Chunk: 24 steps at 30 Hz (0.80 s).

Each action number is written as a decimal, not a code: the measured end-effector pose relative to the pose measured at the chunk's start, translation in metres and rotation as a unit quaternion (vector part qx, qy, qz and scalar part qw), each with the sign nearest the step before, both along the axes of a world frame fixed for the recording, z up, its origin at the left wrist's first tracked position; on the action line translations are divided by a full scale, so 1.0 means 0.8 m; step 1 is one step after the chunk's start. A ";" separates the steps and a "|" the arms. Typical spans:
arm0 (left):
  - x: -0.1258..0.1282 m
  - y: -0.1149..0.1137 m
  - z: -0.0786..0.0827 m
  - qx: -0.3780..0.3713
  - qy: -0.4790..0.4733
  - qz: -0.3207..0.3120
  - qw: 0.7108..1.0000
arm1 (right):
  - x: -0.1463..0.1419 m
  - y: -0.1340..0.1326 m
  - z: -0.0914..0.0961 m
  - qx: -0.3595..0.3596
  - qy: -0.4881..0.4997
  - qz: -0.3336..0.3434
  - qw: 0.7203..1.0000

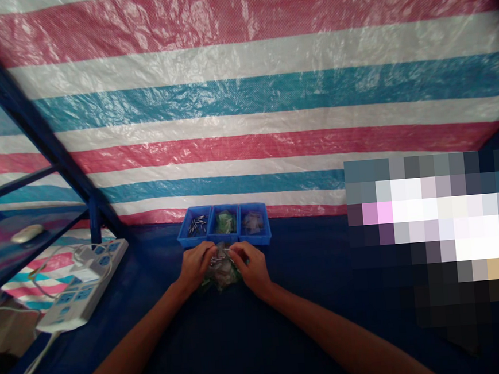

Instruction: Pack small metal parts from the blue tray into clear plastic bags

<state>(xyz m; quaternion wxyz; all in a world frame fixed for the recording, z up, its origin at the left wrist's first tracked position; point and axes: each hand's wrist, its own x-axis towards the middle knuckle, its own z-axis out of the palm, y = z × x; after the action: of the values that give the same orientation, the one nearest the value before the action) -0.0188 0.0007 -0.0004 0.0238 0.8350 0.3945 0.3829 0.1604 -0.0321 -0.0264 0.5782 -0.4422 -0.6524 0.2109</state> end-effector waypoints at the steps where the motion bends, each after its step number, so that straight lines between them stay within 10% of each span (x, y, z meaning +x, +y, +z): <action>1: -0.001 0.000 0.000 0.000 0.000 -0.002 1.000 | 0.000 0.000 0.000 -0.001 0.001 0.001 1.000; 24: 0.001 0.006 -0.008 0.029 0.006 -0.023 0.999 | 0.002 0.001 -0.001 0.008 -0.014 0.001 1.000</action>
<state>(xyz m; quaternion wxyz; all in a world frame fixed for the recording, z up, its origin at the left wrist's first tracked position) -0.0176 0.0057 -0.0070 0.0059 0.8466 0.3634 0.3887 0.1622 -0.0312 -0.0270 0.5725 -0.4395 -0.6625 0.2004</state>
